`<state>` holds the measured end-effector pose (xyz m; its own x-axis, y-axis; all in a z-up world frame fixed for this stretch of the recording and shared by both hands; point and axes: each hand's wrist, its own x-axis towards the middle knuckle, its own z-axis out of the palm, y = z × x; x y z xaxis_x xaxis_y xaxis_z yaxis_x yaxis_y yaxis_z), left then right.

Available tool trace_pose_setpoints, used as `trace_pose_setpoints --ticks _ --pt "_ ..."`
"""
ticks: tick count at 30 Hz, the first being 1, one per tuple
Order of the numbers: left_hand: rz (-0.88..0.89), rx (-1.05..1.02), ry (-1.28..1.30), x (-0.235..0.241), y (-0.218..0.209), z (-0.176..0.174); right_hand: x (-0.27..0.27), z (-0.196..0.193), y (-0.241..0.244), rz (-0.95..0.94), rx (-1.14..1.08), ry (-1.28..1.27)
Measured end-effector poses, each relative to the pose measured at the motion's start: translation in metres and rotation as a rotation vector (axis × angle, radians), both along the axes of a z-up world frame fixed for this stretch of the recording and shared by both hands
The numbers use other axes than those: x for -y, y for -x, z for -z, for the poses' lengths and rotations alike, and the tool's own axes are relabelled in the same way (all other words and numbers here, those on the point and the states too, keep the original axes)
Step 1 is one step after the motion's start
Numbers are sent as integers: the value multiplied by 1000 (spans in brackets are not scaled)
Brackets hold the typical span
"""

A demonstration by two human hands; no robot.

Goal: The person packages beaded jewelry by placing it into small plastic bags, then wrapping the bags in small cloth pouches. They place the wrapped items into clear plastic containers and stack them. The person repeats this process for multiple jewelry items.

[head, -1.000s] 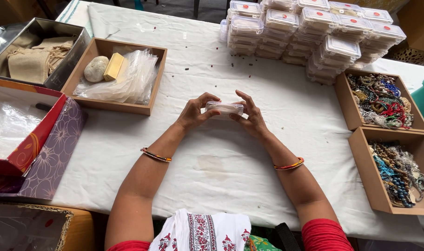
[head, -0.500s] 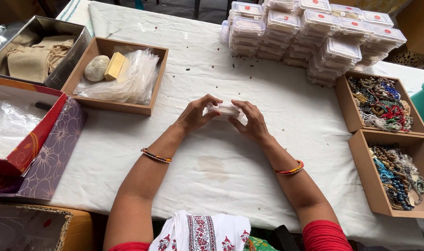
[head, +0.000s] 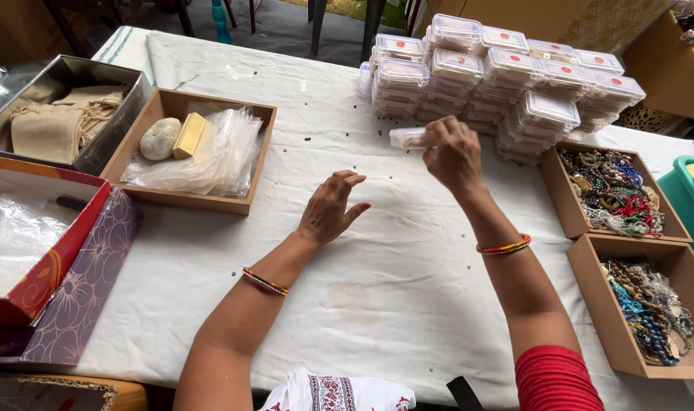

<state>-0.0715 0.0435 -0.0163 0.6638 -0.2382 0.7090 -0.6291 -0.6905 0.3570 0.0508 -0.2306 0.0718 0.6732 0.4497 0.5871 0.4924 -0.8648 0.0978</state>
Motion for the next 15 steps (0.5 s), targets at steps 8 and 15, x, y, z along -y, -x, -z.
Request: trace_pose_setpoints --ticks 8,15 --pt "-14 -22 -55 6 3 -7 -31 -75 -110 71 331 4" --pt "25 -62 -112 8 3 -10 -69 -70 -198 220 367 190"
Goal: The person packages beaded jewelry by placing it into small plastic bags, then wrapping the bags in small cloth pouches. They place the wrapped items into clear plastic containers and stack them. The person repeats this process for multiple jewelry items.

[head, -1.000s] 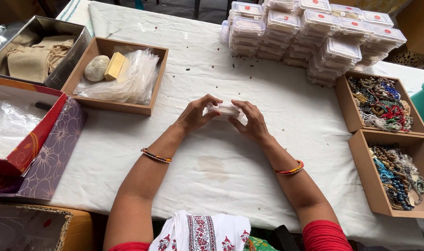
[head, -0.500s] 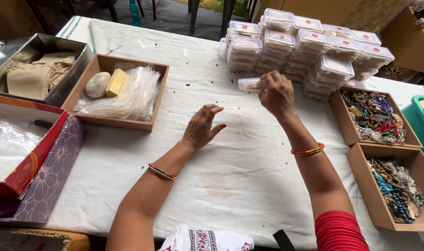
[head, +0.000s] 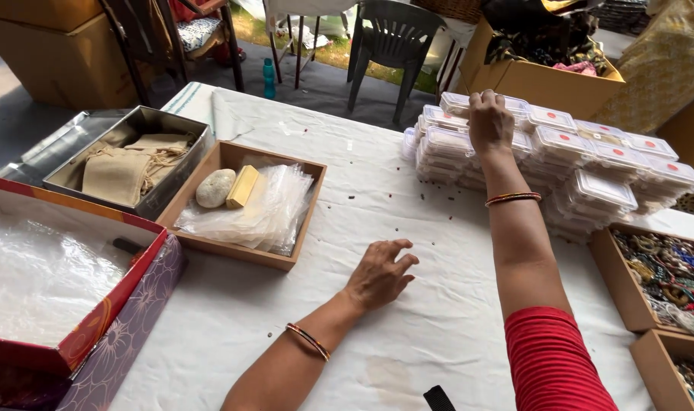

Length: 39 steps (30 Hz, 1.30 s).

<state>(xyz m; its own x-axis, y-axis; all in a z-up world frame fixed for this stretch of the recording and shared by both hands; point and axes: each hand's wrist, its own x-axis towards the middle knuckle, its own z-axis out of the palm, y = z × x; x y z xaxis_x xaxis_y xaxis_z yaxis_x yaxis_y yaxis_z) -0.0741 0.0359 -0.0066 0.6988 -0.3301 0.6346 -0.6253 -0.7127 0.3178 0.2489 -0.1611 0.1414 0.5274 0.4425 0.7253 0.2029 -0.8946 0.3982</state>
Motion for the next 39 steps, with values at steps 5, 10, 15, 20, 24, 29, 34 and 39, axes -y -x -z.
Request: trace_pose_setpoints --ticks 5,10,15,20,24,29,34,39 --pt "19 16 -23 0 -2 6 -19 28 -33 78 24 80" --pt "8 4 -56 2 -3 9 -21 55 -62 188 -1 142" --pt "10 -40 -84 4 -4 8 -20 69 -62 154 -61 39" --pt "-2 -35 -111 3 -4 7 -3 90 -84 143 -92 -31" --pt "-10 -48 -124 4 -4 9 -19 67 -48 98 -229 -99" --pt "-18 -59 -131 5 -6 11 -35 51 -30 140 -297 -132" --pt "-19 -61 -137 4 -6 12 -38 51 -35 194 -396 -167" --pt "-11 -106 -170 3 -5 10 -42 46 -31 262 -509 -202"
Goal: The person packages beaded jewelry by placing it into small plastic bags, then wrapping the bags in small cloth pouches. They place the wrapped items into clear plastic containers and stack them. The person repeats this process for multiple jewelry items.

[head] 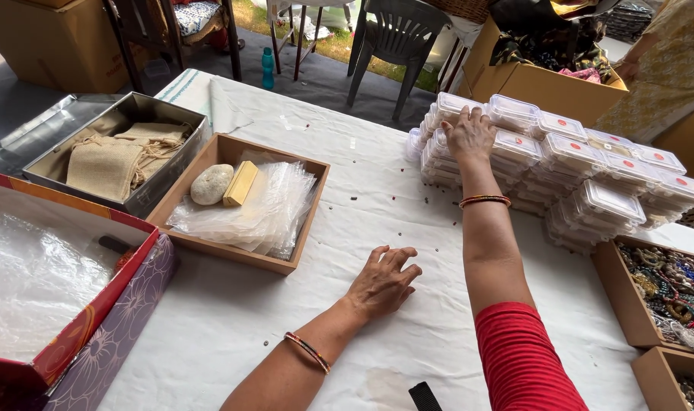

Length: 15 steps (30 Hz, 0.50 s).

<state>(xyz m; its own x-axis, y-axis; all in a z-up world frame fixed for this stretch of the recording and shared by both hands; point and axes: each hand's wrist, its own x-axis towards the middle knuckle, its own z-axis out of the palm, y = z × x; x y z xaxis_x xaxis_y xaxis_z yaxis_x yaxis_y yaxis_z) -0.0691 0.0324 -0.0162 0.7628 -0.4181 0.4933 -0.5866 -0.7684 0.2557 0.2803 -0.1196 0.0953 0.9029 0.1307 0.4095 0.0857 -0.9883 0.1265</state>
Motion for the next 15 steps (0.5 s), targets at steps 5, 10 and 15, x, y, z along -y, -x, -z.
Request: trace_pose_setpoints --ticks 5,10,15 --pt "14 -2 12 1 -2 4 15 12 -16 -41 44 -15" --pt "35 -49 29 -2 -2 1 30 10 14 -220 216 -84" --pt "22 -9 42 -4 -1 -1 67 -22 151 -535 459 309"
